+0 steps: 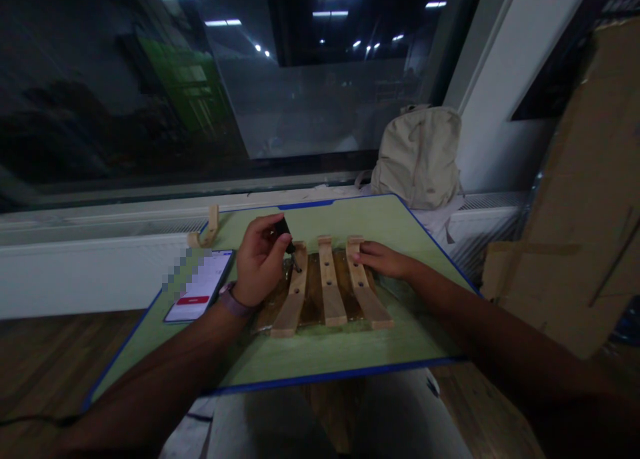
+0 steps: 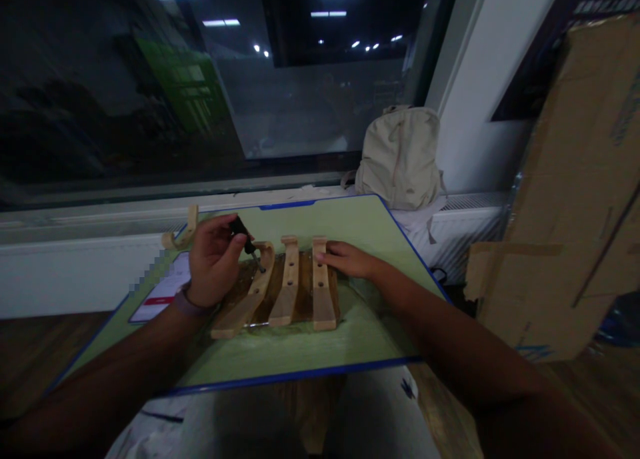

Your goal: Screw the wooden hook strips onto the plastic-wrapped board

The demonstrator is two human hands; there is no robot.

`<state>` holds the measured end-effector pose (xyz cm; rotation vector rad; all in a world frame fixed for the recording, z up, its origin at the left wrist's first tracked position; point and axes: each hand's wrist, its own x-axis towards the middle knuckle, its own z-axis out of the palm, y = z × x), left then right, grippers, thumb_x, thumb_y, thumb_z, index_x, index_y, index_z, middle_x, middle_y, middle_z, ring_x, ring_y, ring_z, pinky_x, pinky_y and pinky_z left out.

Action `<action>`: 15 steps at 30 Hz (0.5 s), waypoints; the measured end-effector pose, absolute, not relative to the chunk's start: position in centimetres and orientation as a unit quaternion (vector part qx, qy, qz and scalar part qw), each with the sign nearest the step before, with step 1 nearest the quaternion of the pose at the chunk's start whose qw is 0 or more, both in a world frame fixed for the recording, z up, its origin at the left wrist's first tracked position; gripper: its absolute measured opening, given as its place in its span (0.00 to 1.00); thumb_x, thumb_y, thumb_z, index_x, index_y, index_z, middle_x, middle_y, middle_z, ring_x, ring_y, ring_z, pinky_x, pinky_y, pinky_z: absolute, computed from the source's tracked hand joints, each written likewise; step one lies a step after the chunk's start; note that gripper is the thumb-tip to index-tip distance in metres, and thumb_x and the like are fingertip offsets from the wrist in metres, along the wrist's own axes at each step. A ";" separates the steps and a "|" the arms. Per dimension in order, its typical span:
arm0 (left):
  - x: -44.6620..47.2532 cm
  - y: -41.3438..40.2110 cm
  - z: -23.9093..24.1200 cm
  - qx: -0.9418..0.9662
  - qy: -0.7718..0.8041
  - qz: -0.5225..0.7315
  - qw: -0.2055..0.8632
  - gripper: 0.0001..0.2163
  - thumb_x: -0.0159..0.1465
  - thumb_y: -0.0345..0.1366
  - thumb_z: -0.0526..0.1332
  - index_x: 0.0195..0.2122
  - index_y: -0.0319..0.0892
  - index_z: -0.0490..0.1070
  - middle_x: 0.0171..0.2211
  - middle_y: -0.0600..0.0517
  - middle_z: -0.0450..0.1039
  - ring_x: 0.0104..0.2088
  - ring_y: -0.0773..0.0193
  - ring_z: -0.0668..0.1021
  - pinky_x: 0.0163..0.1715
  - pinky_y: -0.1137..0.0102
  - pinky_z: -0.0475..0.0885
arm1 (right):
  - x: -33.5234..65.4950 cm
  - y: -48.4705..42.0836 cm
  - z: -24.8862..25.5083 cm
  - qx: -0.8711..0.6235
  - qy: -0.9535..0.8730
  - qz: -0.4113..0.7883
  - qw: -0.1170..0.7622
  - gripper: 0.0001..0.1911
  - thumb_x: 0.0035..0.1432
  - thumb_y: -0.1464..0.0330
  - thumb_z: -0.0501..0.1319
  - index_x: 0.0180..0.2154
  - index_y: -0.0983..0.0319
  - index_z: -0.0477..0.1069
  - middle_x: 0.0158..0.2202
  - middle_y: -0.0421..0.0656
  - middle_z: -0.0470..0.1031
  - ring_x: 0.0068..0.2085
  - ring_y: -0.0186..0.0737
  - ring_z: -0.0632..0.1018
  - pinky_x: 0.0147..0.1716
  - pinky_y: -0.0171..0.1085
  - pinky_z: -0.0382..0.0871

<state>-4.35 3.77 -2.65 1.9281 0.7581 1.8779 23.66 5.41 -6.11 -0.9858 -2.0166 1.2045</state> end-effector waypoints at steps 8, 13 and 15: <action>-4.0 3.2 -2.1 0.684 0.233 0.651 0.234 0.14 0.71 0.38 0.60 0.57 0.46 0.68 0.36 0.53 0.75 0.34 0.69 0.79 0.36 0.72 0.79 | 23.7 5.3 -6.1 -0.389 -0.762 0.428 0.291 0.22 0.61 0.49 0.62 0.39 0.62 0.80 0.40 0.47 0.82 0.45 0.49 0.80 0.49 0.46 0.72; -3.9 3.4 -2.3 0.674 0.229 0.655 0.254 0.15 0.71 0.41 0.59 0.58 0.46 0.68 0.38 0.51 0.74 0.35 0.68 0.80 0.36 0.71 0.80 | 23.8 5.5 -6.2 -0.399 -0.766 0.419 0.280 0.19 0.62 0.52 0.62 0.35 0.61 0.78 0.37 0.46 0.80 0.43 0.47 0.79 0.47 0.45 0.72; -3.9 3.3 -2.3 0.667 0.223 0.663 0.256 0.14 0.71 0.41 0.59 0.57 0.47 0.68 0.38 0.52 0.74 0.34 0.68 0.79 0.35 0.70 0.80 | 23.8 5.5 -6.1 -0.386 -0.767 0.425 0.285 0.18 0.62 0.52 0.62 0.35 0.60 0.78 0.37 0.45 0.80 0.43 0.47 0.79 0.47 0.45 0.72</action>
